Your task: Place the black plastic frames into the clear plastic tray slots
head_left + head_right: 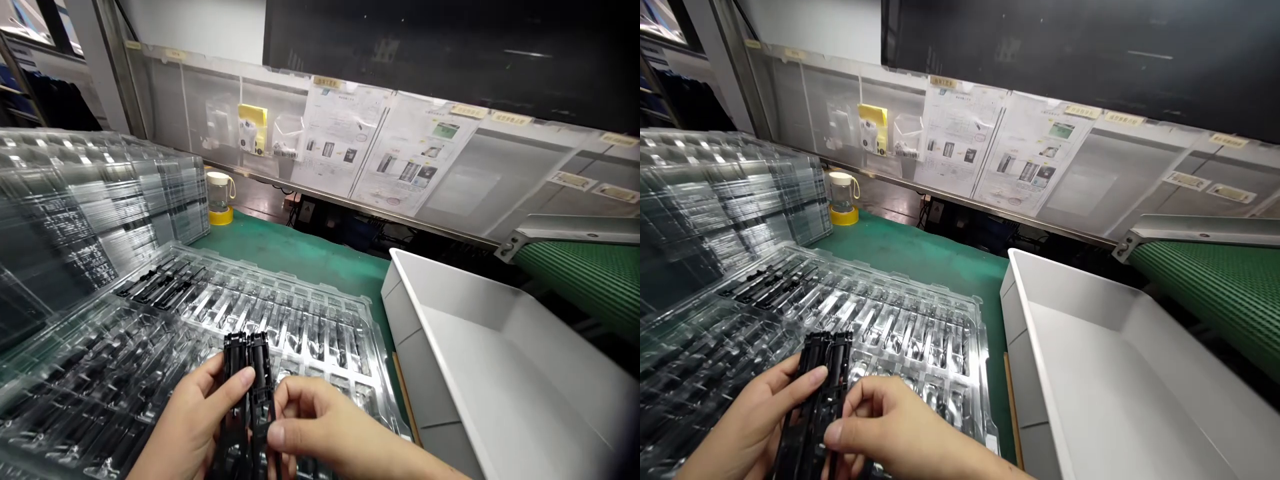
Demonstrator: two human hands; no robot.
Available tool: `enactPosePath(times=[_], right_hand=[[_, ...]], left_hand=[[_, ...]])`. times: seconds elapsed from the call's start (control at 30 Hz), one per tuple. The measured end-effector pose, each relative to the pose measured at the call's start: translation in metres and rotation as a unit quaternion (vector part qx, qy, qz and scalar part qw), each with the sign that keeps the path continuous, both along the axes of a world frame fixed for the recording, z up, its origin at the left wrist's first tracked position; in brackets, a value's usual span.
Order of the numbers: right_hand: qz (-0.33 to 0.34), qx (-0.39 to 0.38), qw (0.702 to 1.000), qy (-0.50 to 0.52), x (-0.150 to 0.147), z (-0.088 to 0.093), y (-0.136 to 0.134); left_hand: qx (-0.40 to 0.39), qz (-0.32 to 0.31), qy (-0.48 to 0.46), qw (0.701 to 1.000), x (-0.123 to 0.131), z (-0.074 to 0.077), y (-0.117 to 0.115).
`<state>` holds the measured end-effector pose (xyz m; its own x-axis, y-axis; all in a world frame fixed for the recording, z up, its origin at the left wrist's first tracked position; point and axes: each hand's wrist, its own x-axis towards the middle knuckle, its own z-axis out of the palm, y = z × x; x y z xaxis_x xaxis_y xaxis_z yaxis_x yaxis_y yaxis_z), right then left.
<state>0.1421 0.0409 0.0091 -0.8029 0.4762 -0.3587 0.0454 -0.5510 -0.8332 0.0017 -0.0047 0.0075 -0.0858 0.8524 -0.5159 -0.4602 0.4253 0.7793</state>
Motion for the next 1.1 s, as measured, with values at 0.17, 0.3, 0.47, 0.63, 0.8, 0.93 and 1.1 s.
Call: enactPosePath(times=[0.17, 0.3, 0.47, 0.63, 0.8, 0.93, 1.1], right_hand=[[-0.003, -0.02, 1.0, 0.009, 0.001, 0.0, -0.001], [-0.004, -0.025, 1.0, 0.003, 0.001, 0.001, -0.001], [0.005, -0.02, 1.0, -0.003, 0.001, 0.003, -0.001], [0.008, -0.023, 1.0, -0.013, 0.0, 0.004, 0.001], [0.004, -0.035, 0.999, -0.01, -0.001, 0.004, 0.0], [0.003, -0.036, 0.999, -0.01, 0.0, 0.003, 0.0], [0.008, -0.031, 0.999, -0.019, 0.0, 0.003, 0.0]], left_hand=[[-0.014, -0.032, -0.015, 0.999, 0.001, 0.006, -0.001], [-0.008, -0.031, -0.019, 0.999, 0.0, 0.004, 0.0], [0.002, -0.021, -0.024, 0.999, 0.001, 0.004, 0.001], [-0.012, 0.037, -0.027, 0.999, 0.002, 0.002, -0.002], [-0.008, 0.075, 0.005, 0.997, -0.002, -0.008, -0.008], [-0.004, 0.052, 0.015, 0.999, -0.002, -0.007, -0.007], [0.002, -0.005, -0.02, 1.0, 0.001, -0.002, -0.002]])
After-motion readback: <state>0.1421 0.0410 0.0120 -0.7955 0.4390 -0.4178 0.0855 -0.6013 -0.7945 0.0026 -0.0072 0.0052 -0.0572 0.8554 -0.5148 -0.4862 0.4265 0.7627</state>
